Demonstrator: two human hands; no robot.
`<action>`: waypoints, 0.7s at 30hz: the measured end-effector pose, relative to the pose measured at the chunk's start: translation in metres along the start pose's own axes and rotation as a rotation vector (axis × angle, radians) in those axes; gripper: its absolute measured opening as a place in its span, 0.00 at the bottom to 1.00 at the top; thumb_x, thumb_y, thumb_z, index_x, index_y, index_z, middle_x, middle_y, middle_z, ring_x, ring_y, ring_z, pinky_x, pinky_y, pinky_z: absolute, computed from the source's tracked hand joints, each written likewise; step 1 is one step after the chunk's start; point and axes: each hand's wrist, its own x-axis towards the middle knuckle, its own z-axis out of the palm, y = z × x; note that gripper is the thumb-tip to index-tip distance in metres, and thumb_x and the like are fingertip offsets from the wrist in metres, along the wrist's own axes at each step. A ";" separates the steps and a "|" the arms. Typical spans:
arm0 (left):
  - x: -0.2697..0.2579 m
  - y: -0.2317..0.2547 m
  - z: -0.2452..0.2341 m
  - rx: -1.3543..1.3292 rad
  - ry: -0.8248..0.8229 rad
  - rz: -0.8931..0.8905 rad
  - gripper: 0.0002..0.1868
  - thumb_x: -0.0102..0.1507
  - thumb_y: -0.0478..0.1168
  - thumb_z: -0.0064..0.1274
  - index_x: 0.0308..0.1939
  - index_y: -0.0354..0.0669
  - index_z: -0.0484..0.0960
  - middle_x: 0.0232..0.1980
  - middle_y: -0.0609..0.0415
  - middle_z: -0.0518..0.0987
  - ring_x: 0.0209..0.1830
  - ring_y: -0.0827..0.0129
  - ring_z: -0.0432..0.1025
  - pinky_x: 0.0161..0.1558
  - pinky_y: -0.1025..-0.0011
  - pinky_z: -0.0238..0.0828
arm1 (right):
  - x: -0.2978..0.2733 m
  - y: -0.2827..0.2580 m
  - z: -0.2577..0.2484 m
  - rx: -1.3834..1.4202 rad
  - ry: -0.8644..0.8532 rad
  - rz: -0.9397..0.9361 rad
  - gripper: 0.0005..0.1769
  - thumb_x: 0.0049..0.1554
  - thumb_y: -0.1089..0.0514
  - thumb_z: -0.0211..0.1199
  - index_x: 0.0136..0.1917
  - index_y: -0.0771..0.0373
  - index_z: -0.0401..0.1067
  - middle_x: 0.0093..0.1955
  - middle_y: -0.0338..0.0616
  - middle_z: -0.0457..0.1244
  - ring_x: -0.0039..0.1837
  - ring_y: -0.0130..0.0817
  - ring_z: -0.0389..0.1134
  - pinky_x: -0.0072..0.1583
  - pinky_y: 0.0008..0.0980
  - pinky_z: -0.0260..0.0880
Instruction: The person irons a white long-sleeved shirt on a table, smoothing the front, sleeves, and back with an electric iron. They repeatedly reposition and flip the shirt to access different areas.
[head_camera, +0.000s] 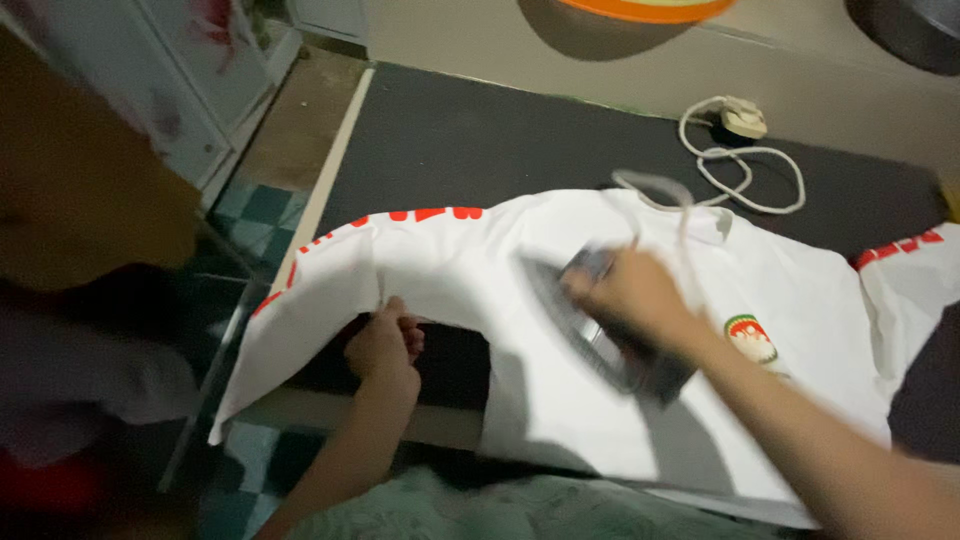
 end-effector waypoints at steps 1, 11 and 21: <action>0.002 0.001 0.001 0.016 0.009 -0.004 0.12 0.63 0.40 0.59 0.28 0.38 0.78 0.25 0.52 0.78 0.19 0.70 0.69 0.22 0.72 0.63 | -0.033 -0.005 0.013 0.147 0.013 -0.158 0.22 0.47 0.38 0.65 0.45 0.55 0.82 0.33 0.49 0.72 0.35 0.44 0.73 0.43 0.45 0.73; -0.007 -0.009 -0.003 0.054 -0.029 0.077 0.13 0.65 0.41 0.57 0.27 0.40 0.77 0.25 0.54 0.76 0.20 0.70 0.69 0.24 0.72 0.66 | 0.033 0.073 -0.041 -0.085 0.172 -0.016 0.30 0.52 0.33 0.68 0.46 0.63 0.80 0.36 0.56 0.71 0.37 0.49 0.74 0.43 0.48 0.73; -0.047 -0.139 -0.106 0.716 -0.243 -0.096 0.27 0.56 0.52 0.66 0.53 0.40 0.81 0.49 0.46 0.83 0.49 0.60 0.77 0.53 0.59 0.72 | -0.043 0.067 -0.016 -0.069 -0.103 -0.442 0.23 0.48 0.37 0.67 0.49 0.51 0.82 0.40 0.49 0.73 0.41 0.49 0.75 0.47 0.44 0.75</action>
